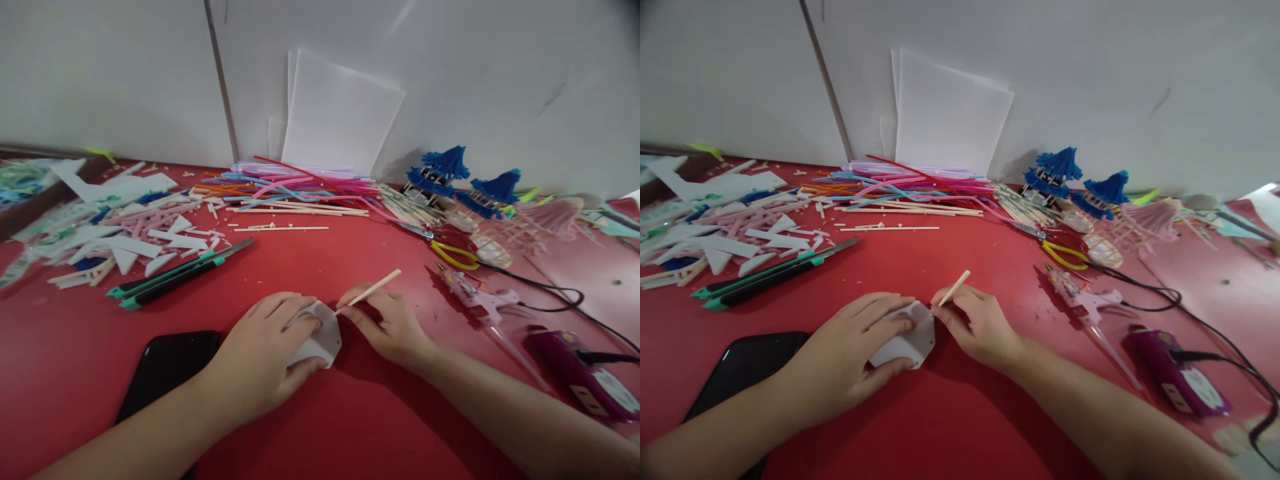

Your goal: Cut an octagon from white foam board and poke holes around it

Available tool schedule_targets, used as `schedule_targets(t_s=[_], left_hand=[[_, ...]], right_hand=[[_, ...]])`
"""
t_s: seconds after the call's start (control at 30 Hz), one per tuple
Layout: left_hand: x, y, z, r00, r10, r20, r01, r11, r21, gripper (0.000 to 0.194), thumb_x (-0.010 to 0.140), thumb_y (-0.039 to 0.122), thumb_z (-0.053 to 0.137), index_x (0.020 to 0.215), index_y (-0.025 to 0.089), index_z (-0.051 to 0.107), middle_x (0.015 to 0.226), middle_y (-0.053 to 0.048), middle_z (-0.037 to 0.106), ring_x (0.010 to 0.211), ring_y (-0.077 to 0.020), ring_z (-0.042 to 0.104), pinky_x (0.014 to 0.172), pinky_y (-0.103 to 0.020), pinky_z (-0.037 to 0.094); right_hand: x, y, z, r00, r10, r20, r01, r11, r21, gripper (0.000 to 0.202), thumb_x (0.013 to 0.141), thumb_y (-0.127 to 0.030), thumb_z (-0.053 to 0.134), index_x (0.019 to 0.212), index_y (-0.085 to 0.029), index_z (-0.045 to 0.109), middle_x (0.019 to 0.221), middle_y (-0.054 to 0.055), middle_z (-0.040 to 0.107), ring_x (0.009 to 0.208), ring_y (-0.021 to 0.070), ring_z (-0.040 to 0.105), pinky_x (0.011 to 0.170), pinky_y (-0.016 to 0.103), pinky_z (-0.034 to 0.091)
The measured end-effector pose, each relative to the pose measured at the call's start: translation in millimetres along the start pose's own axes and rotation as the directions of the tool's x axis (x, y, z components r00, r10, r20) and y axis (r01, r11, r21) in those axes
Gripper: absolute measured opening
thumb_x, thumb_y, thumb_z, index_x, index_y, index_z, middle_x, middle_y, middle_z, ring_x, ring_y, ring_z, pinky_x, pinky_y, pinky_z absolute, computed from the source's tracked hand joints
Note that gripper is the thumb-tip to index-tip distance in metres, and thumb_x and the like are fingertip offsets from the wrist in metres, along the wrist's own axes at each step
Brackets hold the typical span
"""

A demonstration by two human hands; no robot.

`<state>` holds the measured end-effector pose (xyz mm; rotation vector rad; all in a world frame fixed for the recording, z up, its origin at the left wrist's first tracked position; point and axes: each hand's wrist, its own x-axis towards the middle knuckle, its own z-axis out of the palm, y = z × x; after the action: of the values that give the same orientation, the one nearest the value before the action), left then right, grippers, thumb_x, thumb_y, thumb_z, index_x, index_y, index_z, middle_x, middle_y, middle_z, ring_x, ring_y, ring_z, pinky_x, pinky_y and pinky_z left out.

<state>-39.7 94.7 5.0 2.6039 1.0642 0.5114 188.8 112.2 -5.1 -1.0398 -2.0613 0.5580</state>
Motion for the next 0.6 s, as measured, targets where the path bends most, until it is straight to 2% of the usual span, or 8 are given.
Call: schedule_targets(t_s=[0.23, 0.33, 0.47, 0.6], left_hand=[[-2.0, 2.7, -2.3, 1.000, 0.013, 0.029, -0.014, 0.999, 0.047, 0.043, 0.080, 0.044, 0.071, 0.111, 0.016, 0.063, 0.130, -0.016, 0.060, 0.118, -0.0374, 0.054, 0.093, -0.059, 0.049], [-0.9, 2.5, -2.2, 1.000, -0.003, 0.023, 0.003, 0.999, 0.040, 0.044, 0.079, 0.044, 0.072, 0.112, 0.017, 0.062, 0.128, -0.015, 0.061, 0.116, -0.0357, 0.055, 0.093, -0.058, 0.049], [-0.5, 1.0, -2.7, 1.000, 0.003, 0.022, -0.004, 1.000, 0.026, 0.046, 0.080, 0.052, 0.069, 0.109, 0.018, 0.063, 0.127, -0.014, 0.062, 0.114, -0.0348, 0.055, 0.091, -0.057, 0.050], [-2.4, 0.7, -2.9, 1.000, 0.005, 0.027, -0.006, 1.000, 0.016, 0.040, 0.083, 0.047, 0.068, 0.111, 0.019, 0.063, 0.129, -0.013, 0.061, 0.116, -0.0336, 0.054, 0.093, -0.056, 0.049]], right_hand=[[0.6, -0.7, 0.3, 1.000, 0.021, -0.002, -0.021, 1.000, -0.011, 0.008, 0.091, -0.021, 0.055, 0.090, -0.022, 0.064, 0.086, 0.004, 0.074, 0.078, 0.0163, 0.071, 0.071, 0.028, 0.058], [0.8, -1.7, 0.5, 1.000, -0.011, -0.011, 0.011, 1.000, -0.019, 0.009, 0.091, -0.019, 0.055, 0.091, -0.021, 0.064, 0.086, 0.004, 0.074, 0.079, 0.0157, 0.071, 0.072, 0.027, 0.058], [0.5, -2.7, 0.6, 0.998, -0.061, -0.016, 0.061, 0.998, -0.020, 0.009, 0.091, -0.018, 0.055, 0.092, -0.021, 0.063, 0.086, 0.004, 0.073, 0.079, 0.0149, 0.071, 0.072, 0.025, 0.057], [-0.2, -2.7, 0.5, 0.997, -0.075, -0.026, 0.074, 0.997, -0.024, 0.009, 0.091, -0.017, 0.055, 0.092, -0.022, 0.063, 0.088, 0.004, 0.074, 0.080, 0.0150, 0.071, 0.072, 0.025, 0.057]])
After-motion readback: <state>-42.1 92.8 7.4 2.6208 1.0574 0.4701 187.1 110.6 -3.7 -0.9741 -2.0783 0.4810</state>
